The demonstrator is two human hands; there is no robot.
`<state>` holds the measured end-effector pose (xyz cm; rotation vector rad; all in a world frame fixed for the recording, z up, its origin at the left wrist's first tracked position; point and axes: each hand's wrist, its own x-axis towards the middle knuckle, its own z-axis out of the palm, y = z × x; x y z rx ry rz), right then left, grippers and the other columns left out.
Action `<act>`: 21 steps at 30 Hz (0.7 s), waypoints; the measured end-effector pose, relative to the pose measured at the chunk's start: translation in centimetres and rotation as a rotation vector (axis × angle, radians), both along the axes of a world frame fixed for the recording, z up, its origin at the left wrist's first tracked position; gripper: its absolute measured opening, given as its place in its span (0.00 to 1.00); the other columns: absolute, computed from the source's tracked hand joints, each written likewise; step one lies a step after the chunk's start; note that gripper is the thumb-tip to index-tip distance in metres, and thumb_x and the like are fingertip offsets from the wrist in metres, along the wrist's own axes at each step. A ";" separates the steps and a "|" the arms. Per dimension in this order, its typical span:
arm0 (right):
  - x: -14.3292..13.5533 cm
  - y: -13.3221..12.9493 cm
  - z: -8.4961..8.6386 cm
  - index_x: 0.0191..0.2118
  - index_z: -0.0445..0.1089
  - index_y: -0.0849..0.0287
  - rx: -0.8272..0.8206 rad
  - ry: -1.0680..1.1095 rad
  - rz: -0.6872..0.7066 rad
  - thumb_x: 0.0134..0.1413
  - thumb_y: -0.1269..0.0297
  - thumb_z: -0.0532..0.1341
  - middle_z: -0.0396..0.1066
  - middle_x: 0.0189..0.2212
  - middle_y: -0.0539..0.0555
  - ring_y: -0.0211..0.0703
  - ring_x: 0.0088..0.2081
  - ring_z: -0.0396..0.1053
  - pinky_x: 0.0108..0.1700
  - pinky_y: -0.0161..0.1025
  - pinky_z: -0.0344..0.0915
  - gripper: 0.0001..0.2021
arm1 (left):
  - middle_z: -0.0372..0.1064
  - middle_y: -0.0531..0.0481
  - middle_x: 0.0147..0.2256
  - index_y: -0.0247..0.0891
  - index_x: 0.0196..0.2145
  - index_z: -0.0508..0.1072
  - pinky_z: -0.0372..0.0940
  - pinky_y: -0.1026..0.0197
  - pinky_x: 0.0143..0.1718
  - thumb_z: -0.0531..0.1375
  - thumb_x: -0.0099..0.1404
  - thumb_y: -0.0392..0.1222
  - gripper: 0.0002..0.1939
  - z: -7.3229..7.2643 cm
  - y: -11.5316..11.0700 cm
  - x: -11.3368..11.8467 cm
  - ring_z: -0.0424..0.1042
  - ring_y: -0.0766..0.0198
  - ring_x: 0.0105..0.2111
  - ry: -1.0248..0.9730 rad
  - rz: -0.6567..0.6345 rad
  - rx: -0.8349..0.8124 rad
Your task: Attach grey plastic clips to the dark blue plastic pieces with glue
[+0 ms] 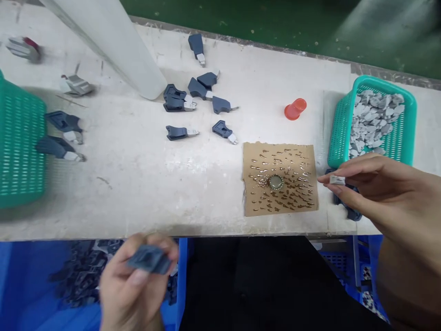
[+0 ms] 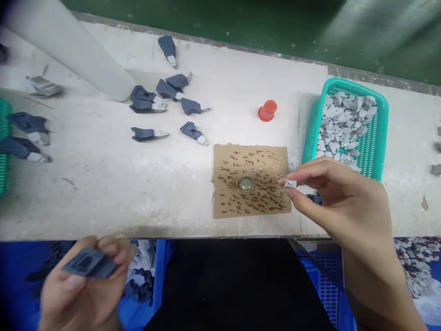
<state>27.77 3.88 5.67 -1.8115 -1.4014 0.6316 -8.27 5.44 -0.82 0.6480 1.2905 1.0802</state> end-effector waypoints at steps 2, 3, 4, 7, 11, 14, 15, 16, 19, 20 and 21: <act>-0.1 -0.1 0.1 0.38 0.79 0.49 -0.003 -0.099 0.043 0.56 0.64 0.71 0.76 0.37 0.50 0.41 0.44 0.74 0.31 0.34 0.70 0.04 | 0.75 0.54 0.24 0.39 0.26 0.62 0.66 0.70 0.20 0.75 0.50 0.44 0.23 0.2 1.4 3.8 0.71 0.67 0.21 -0.300 -0.173 0.094; -0.1 -0.2 0.0 0.39 0.80 0.46 -0.017 -0.145 0.062 0.57 0.63 0.71 0.76 0.38 0.49 0.39 0.45 0.73 0.31 0.33 0.69 0.05 | 0.77 0.53 0.27 0.39 0.28 0.62 0.67 0.70 0.21 0.74 0.54 0.43 0.21 0.3 2.0 5.5 0.72 0.68 0.22 -0.416 -0.252 0.110; 0.0 -0.3 -0.1 0.41 0.80 0.44 -0.037 -0.183 0.081 0.59 0.62 0.70 0.76 0.40 0.48 0.38 0.45 0.73 0.30 0.32 0.68 0.05 | 0.77 0.53 0.29 0.39 0.30 0.64 0.69 0.71 0.24 0.73 0.56 0.40 0.19 0.3 2.4 7.0 0.73 0.69 0.24 -0.501 -0.303 0.112; 0.0 -0.4 -0.6 0.50 0.77 0.43 -0.092 -0.246 0.133 0.62 0.59 0.68 0.76 0.40 0.46 0.33 0.37 0.72 0.29 0.33 0.66 0.12 | 0.76 0.54 0.35 0.41 0.40 0.72 0.71 0.71 0.31 0.72 0.59 0.34 0.15 0.3 2.8 10.1 0.72 0.72 0.29 -0.613 -0.350 0.036; -0.5 0.2 -1.6 0.48 0.75 0.50 -0.003 -0.497 0.322 0.64 0.62 0.67 0.77 0.41 0.47 0.34 0.39 0.74 0.38 0.33 0.70 0.08 | 0.72 0.52 0.37 0.41 0.42 0.78 0.72 0.69 0.36 0.71 0.62 0.38 0.11 0.1 2.6 11.8 0.72 0.71 0.33 -0.717 -0.386 -0.105; -0.8 1.0 -2.4 0.49 0.76 0.57 0.105 -0.683 0.521 0.65 0.67 0.66 0.77 0.45 0.51 0.35 0.47 0.74 0.52 0.32 0.71 0.08 | 0.74 0.52 0.38 0.43 0.42 0.79 0.73 0.68 0.41 0.71 0.63 0.39 0.10 -0.4 2.3 11.9 0.75 0.68 0.39 -0.743 -0.379 -0.104; -0.9 1.2 -2.6 0.50 0.76 0.58 0.126 -0.719 0.558 0.65 0.67 0.66 0.77 0.45 0.52 0.35 0.47 0.74 0.53 0.32 0.70 0.10 | 0.75 0.52 0.39 0.43 0.42 0.79 0.73 0.68 0.43 0.71 0.63 0.39 0.10 -0.6 2.2 11.8 0.75 0.68 0.41 -0.728 -0.373 -0.097; -1.0 1.5 -2.8 0.51 0.76 0.59 0.135 -0.745 0.591 0.65 0.67 0.66 0.76 0.45 0.53 0.35 0.47 0.74 0.53 0.31 0.70 0.11 | 0.75 0.52 0.40 0.43 0.43 0.79 0.73 0.67 0.45 0.72 0.63 0.39 0.11 -0.7 2.2 11.8 0.76 0.68 0.42 -0.713 -0.368 -0.091; -1.1 1.9 -3.4 0.53 0.75 0.61 0.137 -0.764 0.659 0.64 0.68 0.65 0.76 0.46 0.54 0.36 0.47 0.74 0.54 0.31 0.70 0.12 | 0.77 0.52 0.41 0.42 0.43 0.78 0.75 0.65 0.47 0.71 0.63 0.38 0.11 -0.9 2.1 11.7 0.79 0.67 0.42 -0.764 -0.347 -0.102; -1.1 2.0 -3.5 0.53 0.74 0.62 0.140 -0.771 0.681 0.65 0.68 0.65 0.76 0.46 0.55 0.36 0.48 0.74 0.55 0.31 0.70 0.12 | 0.77 0.52 0.41 0.41 0.43 0.77 0.76 0.64 0.47 0.70 0.64 0.37 0.10 -0.9 2.1 11.6 0.80 0.66 0.41 -0.820 -0.339 -0.118; -1.1 2.0 -3.5 0.52 0.74 0.62 0.145 -0.780 0.692 0.66 0.68 0.64 0.76 0.46 0.55 0.36 0.47 0.74 0.54 0.31 0.70 0.12 | 0.77 0.53 0.40 0.41 0.44 0.76 0.77 0.63 0.47 0.69 0.66 0.36 0.09 -0.9 2.2 11.6 0.81 0.65 0.41 -0.889 -0.332 -0.139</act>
